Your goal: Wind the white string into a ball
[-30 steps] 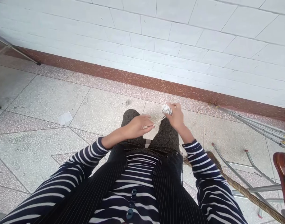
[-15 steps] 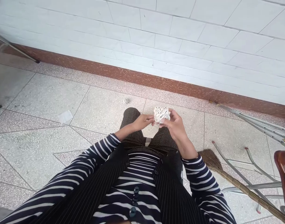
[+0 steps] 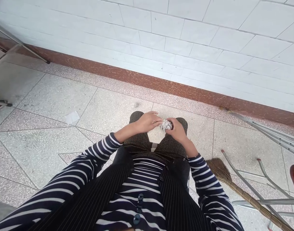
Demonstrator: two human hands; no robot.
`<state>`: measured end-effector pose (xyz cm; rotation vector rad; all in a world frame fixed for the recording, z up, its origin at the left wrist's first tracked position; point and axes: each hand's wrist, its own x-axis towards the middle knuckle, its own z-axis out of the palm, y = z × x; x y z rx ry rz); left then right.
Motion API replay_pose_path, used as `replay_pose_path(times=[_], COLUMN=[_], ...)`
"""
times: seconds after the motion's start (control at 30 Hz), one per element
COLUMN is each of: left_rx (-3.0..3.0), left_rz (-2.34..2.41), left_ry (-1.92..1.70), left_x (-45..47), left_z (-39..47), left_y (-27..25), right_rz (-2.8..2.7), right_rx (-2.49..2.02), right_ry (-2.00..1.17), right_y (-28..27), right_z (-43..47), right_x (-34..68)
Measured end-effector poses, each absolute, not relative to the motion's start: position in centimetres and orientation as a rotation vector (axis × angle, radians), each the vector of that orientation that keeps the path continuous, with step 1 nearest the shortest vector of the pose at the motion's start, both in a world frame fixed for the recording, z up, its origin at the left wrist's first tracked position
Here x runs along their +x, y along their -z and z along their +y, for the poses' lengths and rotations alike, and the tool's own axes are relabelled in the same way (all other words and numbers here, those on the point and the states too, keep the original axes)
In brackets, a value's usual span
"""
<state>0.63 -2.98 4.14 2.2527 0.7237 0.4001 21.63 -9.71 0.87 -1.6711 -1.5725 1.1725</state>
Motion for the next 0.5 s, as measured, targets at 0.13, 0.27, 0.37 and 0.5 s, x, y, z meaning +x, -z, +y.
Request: replay_pose_path(times=[0.13,0.27,0.37,0.5], left_rx=[2.222,2.013,1.909,1.879], left_rz=[0.685,0.791,0.812,0.754], left_ry=[-0.434,-0.439,-0.374,-0.264], left_x=[1.3,1.6,1.7,1.6], left_z=[-1.1,-1.9,-4.1,-7.0], left_y=[-3.0,-0.8,0.7,0.2], right_rz=[-1.310,-1.009,-0.843,-0.900], right_rx=[-1.290,-1.237,-1.318,-1.489], right_ry=[-1.600,-1.515,-1.304,-0.816], right_y=[-3.1,-5.5,-6.7,-6.8], right_z=[-12.6,-12.7,-10.9,-7.9], right_x=[20.6,21.0,22.4,25.2])
